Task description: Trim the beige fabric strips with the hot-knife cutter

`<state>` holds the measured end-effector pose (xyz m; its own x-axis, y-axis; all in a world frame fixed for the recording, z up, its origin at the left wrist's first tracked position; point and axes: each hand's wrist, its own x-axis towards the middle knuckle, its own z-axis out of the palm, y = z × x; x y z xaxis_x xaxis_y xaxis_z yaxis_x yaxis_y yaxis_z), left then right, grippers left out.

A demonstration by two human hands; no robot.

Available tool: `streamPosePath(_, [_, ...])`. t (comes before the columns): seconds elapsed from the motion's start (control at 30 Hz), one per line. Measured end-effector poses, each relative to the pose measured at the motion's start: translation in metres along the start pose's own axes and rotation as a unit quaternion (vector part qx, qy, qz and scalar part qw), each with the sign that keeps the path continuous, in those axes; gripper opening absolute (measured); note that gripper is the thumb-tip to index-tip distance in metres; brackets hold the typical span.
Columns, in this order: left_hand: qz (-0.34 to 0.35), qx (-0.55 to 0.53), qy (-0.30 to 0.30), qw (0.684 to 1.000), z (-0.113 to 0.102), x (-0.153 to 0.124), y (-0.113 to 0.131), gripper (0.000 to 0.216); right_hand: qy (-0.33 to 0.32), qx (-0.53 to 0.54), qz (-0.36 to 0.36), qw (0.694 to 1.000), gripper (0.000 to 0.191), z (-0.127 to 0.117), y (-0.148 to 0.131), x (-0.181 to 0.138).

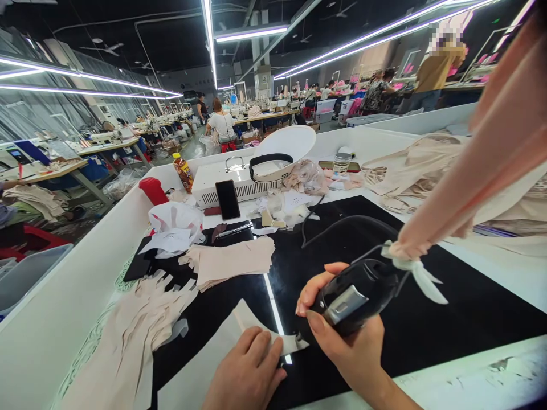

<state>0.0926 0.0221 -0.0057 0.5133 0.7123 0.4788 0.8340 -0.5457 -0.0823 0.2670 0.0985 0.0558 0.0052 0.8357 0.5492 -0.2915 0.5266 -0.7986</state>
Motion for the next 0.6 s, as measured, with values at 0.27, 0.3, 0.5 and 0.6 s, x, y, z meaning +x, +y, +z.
streamPosePath(0.27, [0.008,0.013,-0.01,1.0,0.013,-0.012,0.001,0.033,-0.04,0.018,0.021,0.999,0.051,-0.011,0.006,-0.004])
streamPosePath(0.3, [0.007,0.012,-0.01,1.0,0.013,-0.012,0.001,0.032,-0.036,0.019,0.025,0.999,0.051,-0.011,0.006,-0.004])
streamPosePath(0.5, [0.001,0.009,0.0,1.0,0.011,-0.01,0.003,0.031,-0.009,0.047,0.041,0.998,0.047,0.001,0.003,0.0])
streamPosePath(0.6, [0.0,0.008,0.002,1.0,0.012,-0.01,0.003,0.032,0.009,0.059,0.038,0.997,0.046,0.01,0.003,0.002])
